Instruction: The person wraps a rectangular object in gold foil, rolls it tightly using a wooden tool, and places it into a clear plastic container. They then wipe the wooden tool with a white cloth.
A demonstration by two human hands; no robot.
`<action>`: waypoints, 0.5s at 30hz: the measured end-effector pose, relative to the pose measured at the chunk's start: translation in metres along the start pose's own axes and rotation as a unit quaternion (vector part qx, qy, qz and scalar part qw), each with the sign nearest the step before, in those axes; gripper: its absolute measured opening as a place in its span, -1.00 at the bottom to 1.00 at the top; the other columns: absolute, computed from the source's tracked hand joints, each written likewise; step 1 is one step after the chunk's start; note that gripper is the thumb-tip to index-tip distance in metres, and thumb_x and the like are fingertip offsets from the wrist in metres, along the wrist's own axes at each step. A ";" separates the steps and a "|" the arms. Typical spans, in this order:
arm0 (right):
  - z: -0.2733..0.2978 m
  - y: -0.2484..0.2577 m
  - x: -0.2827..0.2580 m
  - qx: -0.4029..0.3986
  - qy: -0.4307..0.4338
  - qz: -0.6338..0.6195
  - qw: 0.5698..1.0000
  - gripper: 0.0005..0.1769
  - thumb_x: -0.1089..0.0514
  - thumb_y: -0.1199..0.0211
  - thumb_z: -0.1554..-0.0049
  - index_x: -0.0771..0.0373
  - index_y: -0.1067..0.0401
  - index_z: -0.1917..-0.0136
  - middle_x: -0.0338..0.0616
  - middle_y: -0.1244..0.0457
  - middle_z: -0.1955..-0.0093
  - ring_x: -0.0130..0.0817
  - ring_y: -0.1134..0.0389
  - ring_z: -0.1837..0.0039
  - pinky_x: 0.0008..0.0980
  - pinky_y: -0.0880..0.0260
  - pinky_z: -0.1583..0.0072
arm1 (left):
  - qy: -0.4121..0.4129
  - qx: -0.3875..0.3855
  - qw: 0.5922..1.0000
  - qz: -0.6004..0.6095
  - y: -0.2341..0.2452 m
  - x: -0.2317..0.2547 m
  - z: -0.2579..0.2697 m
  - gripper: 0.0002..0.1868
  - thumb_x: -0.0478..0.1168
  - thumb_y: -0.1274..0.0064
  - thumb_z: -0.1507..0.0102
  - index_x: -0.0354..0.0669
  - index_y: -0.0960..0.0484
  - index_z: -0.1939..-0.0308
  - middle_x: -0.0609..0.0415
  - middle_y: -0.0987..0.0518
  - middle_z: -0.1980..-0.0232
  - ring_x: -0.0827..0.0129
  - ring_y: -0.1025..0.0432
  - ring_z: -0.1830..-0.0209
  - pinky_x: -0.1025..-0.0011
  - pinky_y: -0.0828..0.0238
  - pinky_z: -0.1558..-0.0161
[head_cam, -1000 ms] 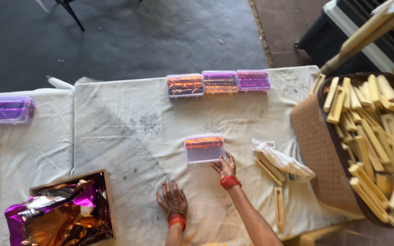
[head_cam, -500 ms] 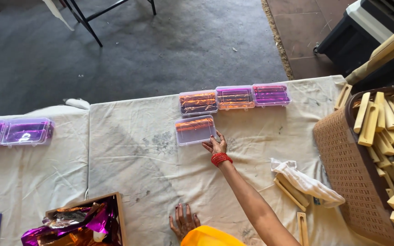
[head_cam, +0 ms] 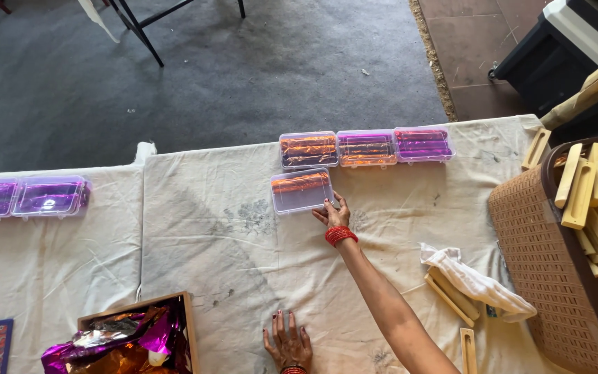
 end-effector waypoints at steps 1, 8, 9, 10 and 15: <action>0.000 0.001 0.000 -0.005 0.007 -0.001 1.000 -0.46 0.26 -0.20 -0.23 0.11 -0.20 -0.45 -0.09 -0.32 0.11 -0.15 -0.49 0.17 -0.16 -0.65 0.07 | 0.000 -0.003 1.000 0.000 0.000 0.000 -0.001 -0.37 0.03 0.11 -0.22 0.05 -0.30 -0.38 0.01 -0.14 -0.51 0.19 0.00 -0.54 -0.18 0.28 -0.45; -0.004 0.015 0.003 0.003 0.005 0.029 1.000 -0.45 0.24 -0.22 -0.22 0.12 -0.21 -0.45 -0.09 -0.30 0.16 -0.16 -0.48 0.17 -0.14 -0.64 0.08 | -0.001 0.018 1.000 -0.001 0.004 0.002 0.000 -0.38 0.04 0.11 -0.23 0.08 -0.29 -0.38 0.04 -0.14 -0.53 0.23 0.00 -0.55 -0.16 0.28 -0.47; -0.004 0.017 0.004 0.002 -0.002 0.043 0.999 -0.44 0.21 -0.22 -0.21 0.09 -0.22 -0.45 -0.11 -0.29 0.17 -0.19 -0.48 0.17 -0.15 -0.64 0.10 | 0.001 0.015 1.000 -0.002 0.005 0.001 0.000 -0.38 0.04 0.11 -0.23 0.09 -0.29 -0.38 0.04 -0.14 -0.53 0.23 0.00 -0.55 -0.16 0.27 -0.47; -0.004 0.020 0.002 0.002 -0.007 0.057 0.998 -0.44 0.18 -0.22 -0.19 0.05 -0.23 -0.44 -0.14 -0.29 0.18 -0.22 -0.48 0.18 -0.16 -0.65 0.11 | 0.003 0.012 1.000 -0.002 0.005 0.002 -0.001 -0.38 0.04 0.11 -0.24 0.09 -0.28 -0.39 0.04 -0.14 -0.53 0.23 0.00 -0.55 -0.15 0.27 -0.47; 0.028 0.055 0.013 0.030 0.058 0.203 0.977 -0.48 0.05 -0.23 -0.25 0.07 -0.24 -0.45 -0.09 -0.33 0.14 -0.33 -0.39 0.21 -0.29 -0.48 0.22 | 0.000 0.017 1.000 0.000 0.009 0.004 -0.005 -0.38 0.03 0.07 -0.22 0.07 -0.32 -0.37 0.03 -0.19 -0.51 0.21 -0.05 -0.53 -0.17 0.23 -0.46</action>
Point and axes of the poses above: each hand's wrist, its own z-axis away from the middle knuckle, its own y-axis out of the back of the hand, x = y × z, the point moved 9 cm from there along -z, towards the middle knuckle
